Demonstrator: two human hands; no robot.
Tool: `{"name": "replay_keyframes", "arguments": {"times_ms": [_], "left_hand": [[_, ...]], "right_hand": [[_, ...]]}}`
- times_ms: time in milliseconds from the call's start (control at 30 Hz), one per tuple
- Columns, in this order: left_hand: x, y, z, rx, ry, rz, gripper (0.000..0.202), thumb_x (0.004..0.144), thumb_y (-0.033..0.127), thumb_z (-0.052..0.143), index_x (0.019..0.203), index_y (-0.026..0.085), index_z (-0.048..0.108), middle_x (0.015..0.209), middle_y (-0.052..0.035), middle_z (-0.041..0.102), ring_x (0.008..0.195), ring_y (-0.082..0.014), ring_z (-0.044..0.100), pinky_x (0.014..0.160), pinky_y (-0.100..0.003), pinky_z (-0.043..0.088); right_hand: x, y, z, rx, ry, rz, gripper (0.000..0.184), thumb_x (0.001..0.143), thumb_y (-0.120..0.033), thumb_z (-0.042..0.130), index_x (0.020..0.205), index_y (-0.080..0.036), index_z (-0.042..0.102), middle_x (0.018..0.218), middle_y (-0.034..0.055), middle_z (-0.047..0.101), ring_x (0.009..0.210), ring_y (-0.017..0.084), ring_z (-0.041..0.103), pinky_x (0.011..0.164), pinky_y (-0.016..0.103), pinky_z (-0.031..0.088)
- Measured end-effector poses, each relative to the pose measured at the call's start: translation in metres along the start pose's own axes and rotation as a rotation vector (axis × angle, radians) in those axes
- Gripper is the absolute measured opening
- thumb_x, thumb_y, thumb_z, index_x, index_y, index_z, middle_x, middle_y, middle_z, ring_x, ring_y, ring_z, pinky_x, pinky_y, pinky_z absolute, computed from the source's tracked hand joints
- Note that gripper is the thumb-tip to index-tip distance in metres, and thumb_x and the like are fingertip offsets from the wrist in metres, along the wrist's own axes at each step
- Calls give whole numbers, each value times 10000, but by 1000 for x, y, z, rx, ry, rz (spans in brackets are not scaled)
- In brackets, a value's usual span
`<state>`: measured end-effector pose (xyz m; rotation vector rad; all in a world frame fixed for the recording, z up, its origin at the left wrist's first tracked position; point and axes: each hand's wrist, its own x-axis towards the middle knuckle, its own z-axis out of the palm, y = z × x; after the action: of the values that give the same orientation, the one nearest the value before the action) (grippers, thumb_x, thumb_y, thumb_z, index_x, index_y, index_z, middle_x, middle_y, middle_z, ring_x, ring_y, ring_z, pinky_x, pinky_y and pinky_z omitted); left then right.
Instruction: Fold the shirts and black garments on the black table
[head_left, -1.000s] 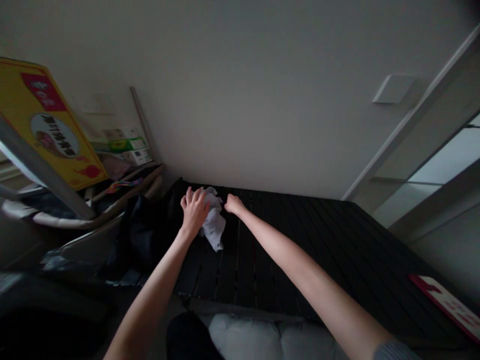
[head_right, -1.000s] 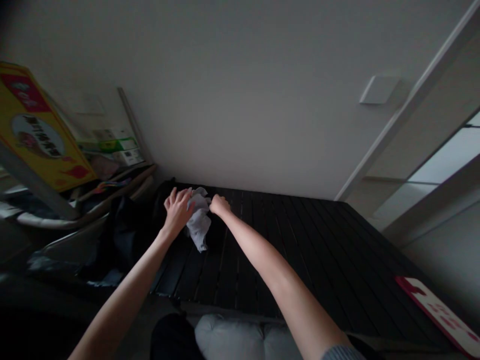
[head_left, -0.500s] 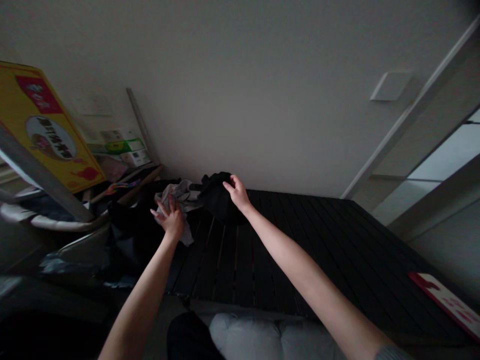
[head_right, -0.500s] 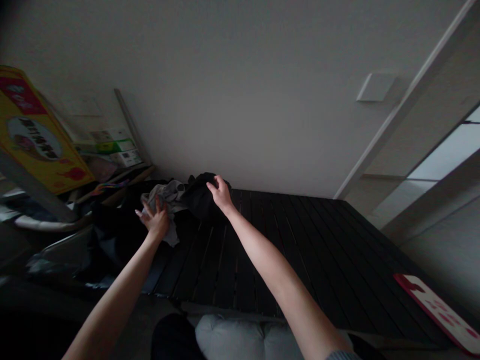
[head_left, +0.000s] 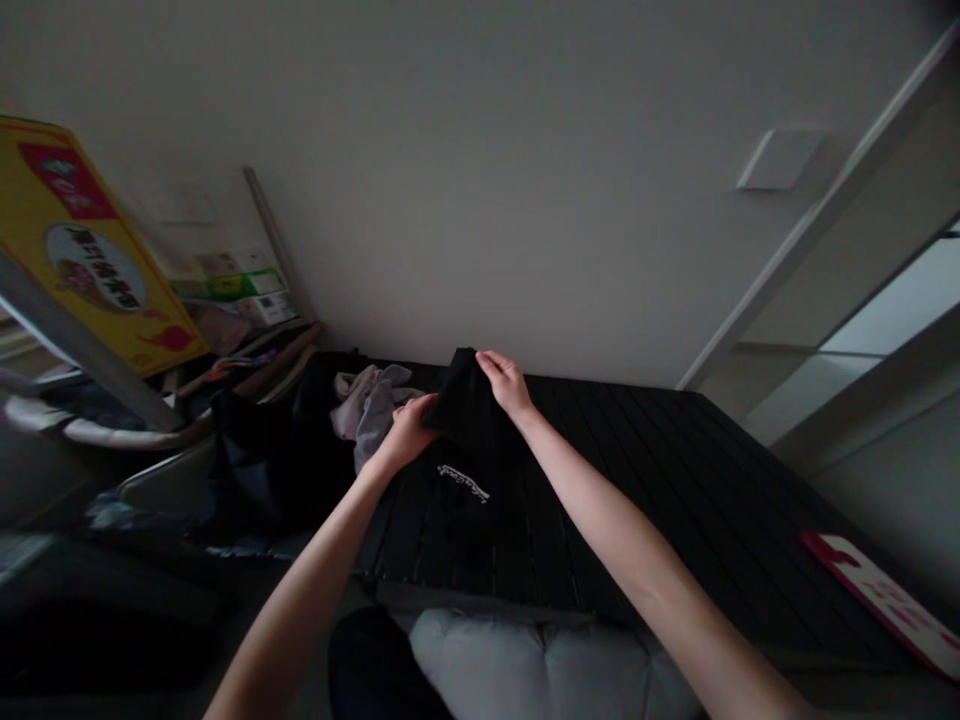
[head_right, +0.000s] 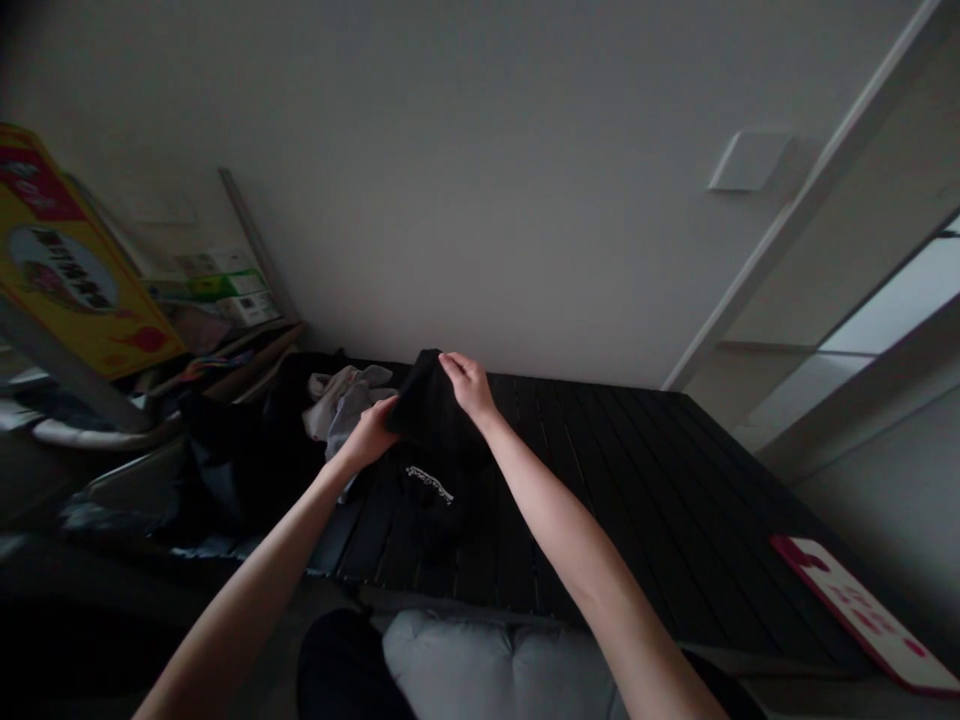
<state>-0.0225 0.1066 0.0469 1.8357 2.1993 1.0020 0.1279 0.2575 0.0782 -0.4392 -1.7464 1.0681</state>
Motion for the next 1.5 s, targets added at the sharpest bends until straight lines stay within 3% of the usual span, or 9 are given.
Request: {"name": "replay_keyframes", "arguments": {"times_ms": [200, 467, 533, 633, 767, 1000, 1100, 1267, 1500], "left_hand": [[1, 15, 20, 91, 21, 12, 105, 834, 286, 573, 854, 220, 652, 914, -34, 691, 1036, -239, 582, 970, -434, 401], [11, -14, -64, 274, 963, -507, 232, 905, 316, 467, 1017, 172, 611, 1010, -89, 677, 1071, -281, 541, 971, -485, 374], [14, -9, -79, 328, 1022, -505, 235, 915, 311, 451, 1042, 178, 597, 1050, -90, 665, 1128, -288, 505, 1021, -539, 311], [15, 9, -71, 402, 860, -529, 333, 878, 279, 486, 1192, 179, 534, 1155, -117, 632, 1206, -317, 446, 1025, -595, 287], [11, 27, -18, 478, 652, -542, 670, 813, 252, 547, 1423, 119, 303, 1407, -207, 437, 1295, -368, 348, 998, -591, 335], [20, 38, 89, 255, 129, -172, 259, 924, 310, 463, 1123, 225, 604, 1295, -87, 572, 1245, -283, 403, 950, -457, 407], [31, 60, 133, 210, -37, -23, 282, 924, 392, 494, 1145, 254, 601, 1267, -66, 591, 1231, -260, 420, 963, -426, 397], [39, 96, 194, 300, -219, -96, 548, 824, 496, 619, 1284, 211, 532, 1280, -139, 535, 1195, -332, 440, 941, -488, 408], [22, 101, 210, 304, -202, -15, 194, 868, 311, 568, 998, 218, 678, 1298, -108, 501, 1275, -341, 343, 1003, -562, 350]], "right_hand": [[26, -20, -66, 35, 512, -90, 412, 855, -569, 524, 663, -206, 491, 651, -40, 416, 658, 129, 444, 654, 260, 402], [1, 5, -153, -117, 526, 27, 428, 811, -588, 544, 631, -210, 453, 629, -43, 413, 653, 139, 448, 628, 282, 399], [-11, 12, -155, -175, 407, 127, 398, 813, -559, 528, 634, -210, 462, 611, -42, 429, 641, 138, 452, 618, 277, 392], [-30, 21, -153, -344, 45, 412, 362, 856, -485, 443, 622, -209, 462, 542, -46, 427, 593, 136, 476, 570, 253, 380], [-69, 28, -141, -459, -309, 687, 320, 817, -322, 523, 535, -191, 452, 412, -55, 401, 433, 114, 481, 474, 216, 356], [-123, 31, -143, -474, -1123, 1039, 284, 893, -353, 530, 684, -161, 531, 513, 18, 634, 311, 98, 487, 384, 186, 337], [-119, 42, -164, -613, -841, 890, 362, 915, -426, 495, 672, -164, 553, 490, 18, 617, 297, 76, 403, 381, 200, 299], [-115, 77, -197, -918, -233, 744, 239, 899, -367, 528, 946, -149, 615, 894, 129, 706, 749, 185, 663, 657, 261, 456], [-125, 100, -190, -633, -165, 595, 351, 759, -402, 699, 1022, -180, 631, 991, 103, 685, 1004, 272, 631, 850, 382, 469]]}}
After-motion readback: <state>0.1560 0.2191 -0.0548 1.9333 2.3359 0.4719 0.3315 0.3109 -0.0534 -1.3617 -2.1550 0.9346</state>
